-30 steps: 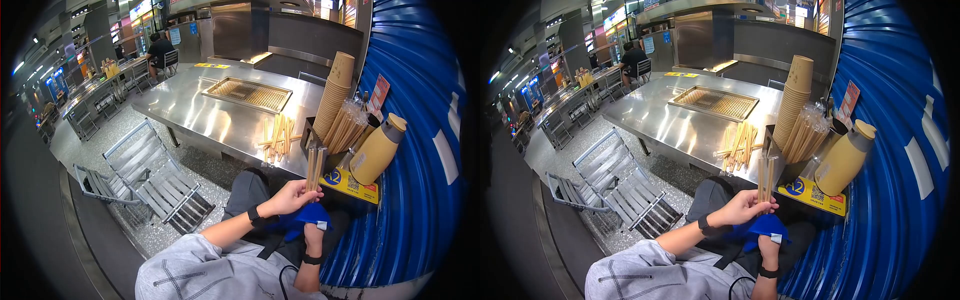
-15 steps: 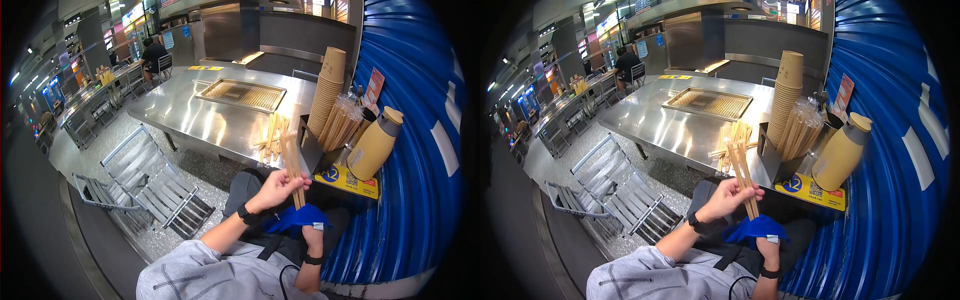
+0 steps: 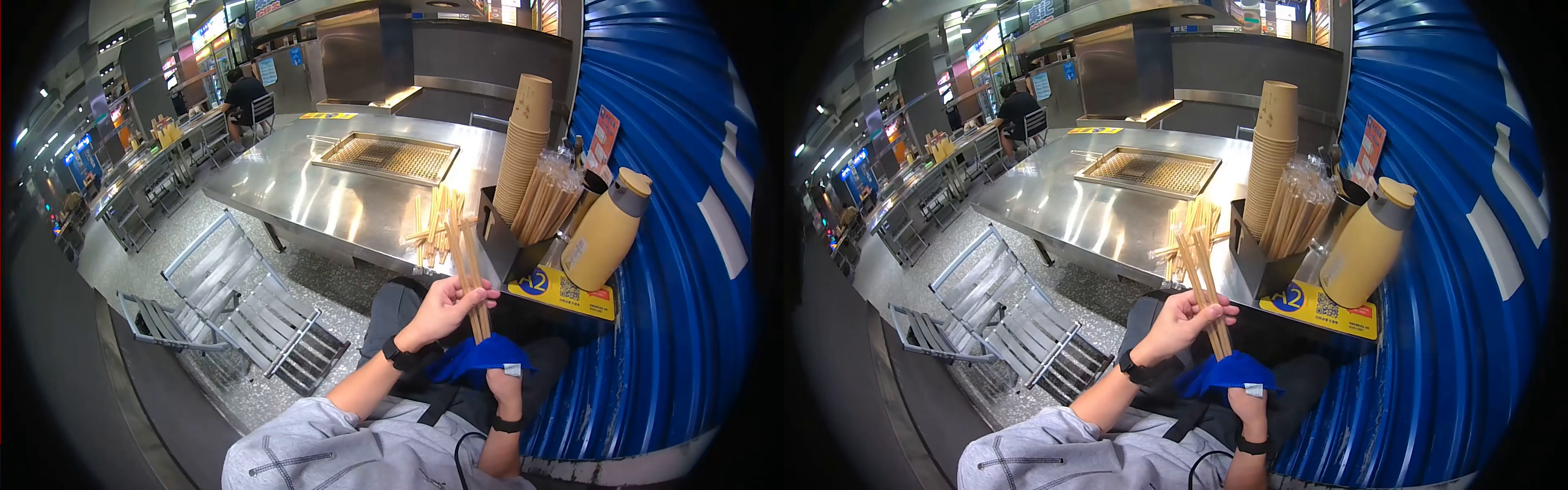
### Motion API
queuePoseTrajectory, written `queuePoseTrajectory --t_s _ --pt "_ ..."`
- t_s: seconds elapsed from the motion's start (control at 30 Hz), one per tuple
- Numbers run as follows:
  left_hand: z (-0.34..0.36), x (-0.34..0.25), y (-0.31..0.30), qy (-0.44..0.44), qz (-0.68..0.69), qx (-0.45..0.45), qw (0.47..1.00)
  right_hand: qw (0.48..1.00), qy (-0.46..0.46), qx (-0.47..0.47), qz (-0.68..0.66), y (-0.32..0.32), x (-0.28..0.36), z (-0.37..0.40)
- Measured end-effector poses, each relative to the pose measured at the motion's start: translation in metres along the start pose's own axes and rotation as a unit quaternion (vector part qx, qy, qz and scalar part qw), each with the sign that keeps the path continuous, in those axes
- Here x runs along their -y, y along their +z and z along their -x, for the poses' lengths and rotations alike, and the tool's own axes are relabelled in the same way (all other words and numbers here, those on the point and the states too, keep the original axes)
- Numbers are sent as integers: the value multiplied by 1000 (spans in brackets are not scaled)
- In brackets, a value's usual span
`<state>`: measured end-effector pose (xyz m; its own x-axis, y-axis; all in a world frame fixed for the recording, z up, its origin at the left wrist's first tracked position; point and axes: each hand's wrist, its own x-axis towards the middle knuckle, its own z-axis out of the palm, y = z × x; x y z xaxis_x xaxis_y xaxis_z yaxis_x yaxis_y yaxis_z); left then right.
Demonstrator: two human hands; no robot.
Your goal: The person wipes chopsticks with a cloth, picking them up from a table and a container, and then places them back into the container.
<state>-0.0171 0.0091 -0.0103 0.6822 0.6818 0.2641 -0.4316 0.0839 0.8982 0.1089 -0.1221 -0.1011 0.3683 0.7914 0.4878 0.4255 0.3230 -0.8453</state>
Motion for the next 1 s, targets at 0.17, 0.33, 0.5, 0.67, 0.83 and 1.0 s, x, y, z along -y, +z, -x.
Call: queuePoseTrajectory --t_s 0.17,0.33,0.5,0.67,0.83,1.0 --pt "14 22 14 -31 -7 56 998 990 109 -24 -83 4 16 -5" --pt "12 13 0 -29 12 54 998 997 56 -16 -59 5 -4 3" --pt "8 5 -8 -9 -9 40 999 996 60 8 -72 3 13 -2" --pt "19 25 13 -4 -44 63 997 977 121 -96 -144 16 21 -11" --pt "10 21 -1 15 -48 16 999 1000 -12 -10 17 5 15 -12" --pt "6 10 -4 39 -42 -24 998 1000 -14 20 13 4 14 -8"
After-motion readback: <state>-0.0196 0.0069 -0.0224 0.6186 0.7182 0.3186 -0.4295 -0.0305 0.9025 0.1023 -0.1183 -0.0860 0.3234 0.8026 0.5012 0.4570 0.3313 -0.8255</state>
